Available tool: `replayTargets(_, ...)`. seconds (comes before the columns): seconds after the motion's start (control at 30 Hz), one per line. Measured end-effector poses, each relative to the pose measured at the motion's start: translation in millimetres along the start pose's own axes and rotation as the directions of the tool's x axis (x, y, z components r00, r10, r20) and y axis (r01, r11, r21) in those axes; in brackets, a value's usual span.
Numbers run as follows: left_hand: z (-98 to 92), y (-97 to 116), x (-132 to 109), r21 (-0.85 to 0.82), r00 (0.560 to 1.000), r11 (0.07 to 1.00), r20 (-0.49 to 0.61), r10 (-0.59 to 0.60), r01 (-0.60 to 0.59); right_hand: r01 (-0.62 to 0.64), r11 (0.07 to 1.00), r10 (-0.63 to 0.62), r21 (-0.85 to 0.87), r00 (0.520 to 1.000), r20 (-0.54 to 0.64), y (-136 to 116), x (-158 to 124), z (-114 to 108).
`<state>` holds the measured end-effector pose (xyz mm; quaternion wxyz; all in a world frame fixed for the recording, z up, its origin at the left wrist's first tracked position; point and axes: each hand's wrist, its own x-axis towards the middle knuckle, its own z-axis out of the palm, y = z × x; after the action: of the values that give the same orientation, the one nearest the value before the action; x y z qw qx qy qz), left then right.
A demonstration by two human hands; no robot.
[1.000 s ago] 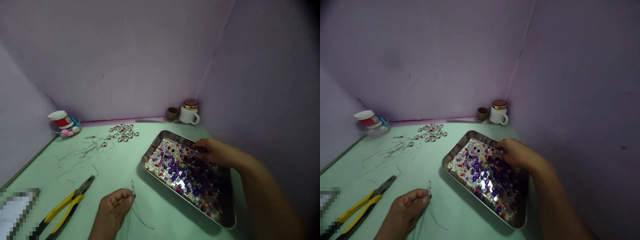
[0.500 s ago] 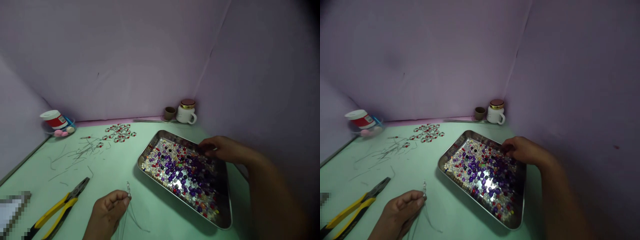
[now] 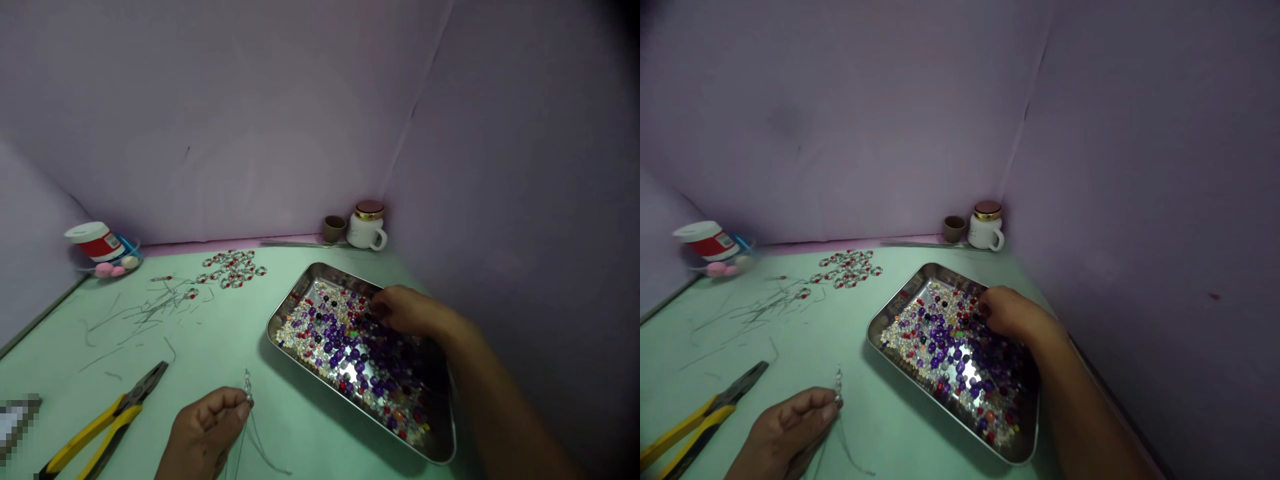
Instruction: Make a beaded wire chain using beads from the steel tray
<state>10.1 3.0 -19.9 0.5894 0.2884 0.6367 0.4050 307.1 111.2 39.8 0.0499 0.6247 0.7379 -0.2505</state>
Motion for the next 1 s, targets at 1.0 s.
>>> replayTargets(1.0,-0.5,8.6,-4.8,-0.048,0.996,0.999,0.091,0.011,-0.007,0.138,0.99,-0.143,-0.036,0.963,-0.227,-2.0,19.2,10.2)
